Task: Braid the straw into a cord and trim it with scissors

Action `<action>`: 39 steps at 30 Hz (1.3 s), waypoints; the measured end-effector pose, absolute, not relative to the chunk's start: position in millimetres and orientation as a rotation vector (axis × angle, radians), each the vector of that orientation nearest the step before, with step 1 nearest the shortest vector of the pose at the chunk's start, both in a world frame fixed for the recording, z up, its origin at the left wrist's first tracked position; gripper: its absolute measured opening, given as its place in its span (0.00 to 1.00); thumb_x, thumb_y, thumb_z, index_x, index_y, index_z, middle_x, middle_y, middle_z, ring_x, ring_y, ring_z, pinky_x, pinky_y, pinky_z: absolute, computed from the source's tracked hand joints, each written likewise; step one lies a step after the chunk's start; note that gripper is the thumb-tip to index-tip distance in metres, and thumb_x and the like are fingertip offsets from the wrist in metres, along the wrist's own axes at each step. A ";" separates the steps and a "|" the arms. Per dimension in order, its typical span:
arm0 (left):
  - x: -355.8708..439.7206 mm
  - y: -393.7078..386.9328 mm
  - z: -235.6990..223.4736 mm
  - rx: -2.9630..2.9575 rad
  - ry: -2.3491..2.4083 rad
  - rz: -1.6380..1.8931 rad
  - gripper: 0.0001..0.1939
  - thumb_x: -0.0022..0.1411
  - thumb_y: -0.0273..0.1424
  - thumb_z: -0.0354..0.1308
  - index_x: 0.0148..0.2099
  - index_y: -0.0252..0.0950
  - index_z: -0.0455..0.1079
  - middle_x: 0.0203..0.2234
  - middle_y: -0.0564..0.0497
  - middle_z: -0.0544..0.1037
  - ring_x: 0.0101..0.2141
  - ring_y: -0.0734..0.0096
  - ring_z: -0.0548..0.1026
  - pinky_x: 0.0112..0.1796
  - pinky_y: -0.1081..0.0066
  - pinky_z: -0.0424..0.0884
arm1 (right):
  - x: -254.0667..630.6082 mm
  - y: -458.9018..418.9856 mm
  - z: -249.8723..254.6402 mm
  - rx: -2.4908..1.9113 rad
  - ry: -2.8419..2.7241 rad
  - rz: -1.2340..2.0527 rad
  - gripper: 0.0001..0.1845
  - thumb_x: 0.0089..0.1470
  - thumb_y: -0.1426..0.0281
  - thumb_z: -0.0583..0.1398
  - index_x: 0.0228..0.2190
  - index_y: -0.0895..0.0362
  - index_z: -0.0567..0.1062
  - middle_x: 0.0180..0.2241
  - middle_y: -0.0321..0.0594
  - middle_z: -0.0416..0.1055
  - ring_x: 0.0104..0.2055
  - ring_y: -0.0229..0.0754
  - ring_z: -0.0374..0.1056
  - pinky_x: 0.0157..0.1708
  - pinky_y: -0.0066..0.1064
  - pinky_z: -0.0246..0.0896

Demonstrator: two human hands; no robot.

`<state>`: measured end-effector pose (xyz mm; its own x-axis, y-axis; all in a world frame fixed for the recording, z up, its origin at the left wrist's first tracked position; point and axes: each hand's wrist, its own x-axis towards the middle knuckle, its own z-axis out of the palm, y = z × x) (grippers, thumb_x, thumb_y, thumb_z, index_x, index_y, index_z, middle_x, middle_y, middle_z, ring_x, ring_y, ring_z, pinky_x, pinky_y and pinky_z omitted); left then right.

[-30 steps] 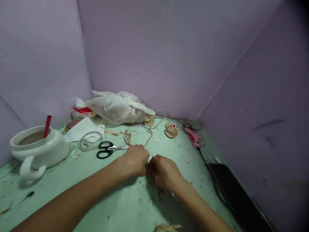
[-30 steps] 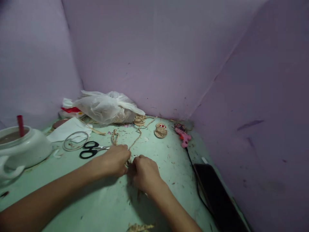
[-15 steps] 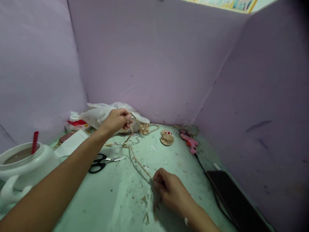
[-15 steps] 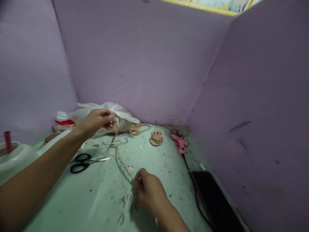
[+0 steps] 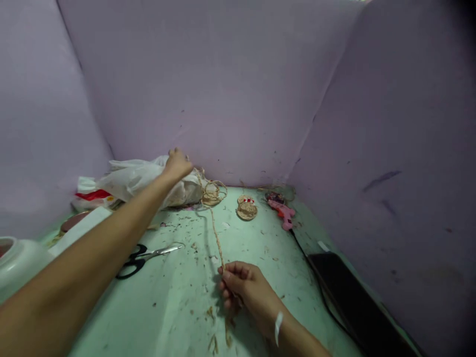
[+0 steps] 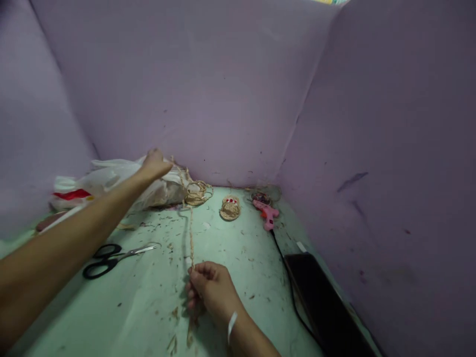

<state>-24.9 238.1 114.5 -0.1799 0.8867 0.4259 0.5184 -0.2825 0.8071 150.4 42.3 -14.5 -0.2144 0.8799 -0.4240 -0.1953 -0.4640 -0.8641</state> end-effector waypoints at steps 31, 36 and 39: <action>-31.6 76.5 38.5 0.953 1.185 1.063 0.06 0.57 0.28 0.46 0.28 0.33 0.60 0.11 0.59 0.61 0.08 0.88 0.51 0.10 0.82 0.41 | 140.9 1.2 -13.0 -1.084 -1.112 1.977 0.16 0.42 0.66 0.63 0.32 0.64 0.71 0.21 0.40 0.71 0.20 0.35 0.67 0.23 0.30 0.63; -22.2 79.4 25.2 0.796 1.327 0.973 0.09 0.60 0.32 0.46 0.36 0.30 0.63 0.19 0.55 0.66 0.15 0.84 0.62 0.15 0.81 0.58 | 130.0 -15.7 -9.8 -0.886 -1.385 2.068 0.20 0.43 0.59 0.61 0.32 0.64 0.72 0.20 0.39 0.70 0.20 0.34 0.66 0.23 0.29 0.61; -10.3 78.7 14.5 0.715 1.367 0.890 0.15 0.59 0.34 0.49 0.46 0.32 0.62 0.39 0.47 0.69 0.35 0.70 0.70 0.35 0.65 0.69 | 129.0 -21.9 -5.9 -0.816 -1.503 2.043 0.18 0.45 0.60 0.59 0.31 0.63 0.73 0.22 0.38 0.70 0.22 0.34 0.65 0.26 0.29 0.61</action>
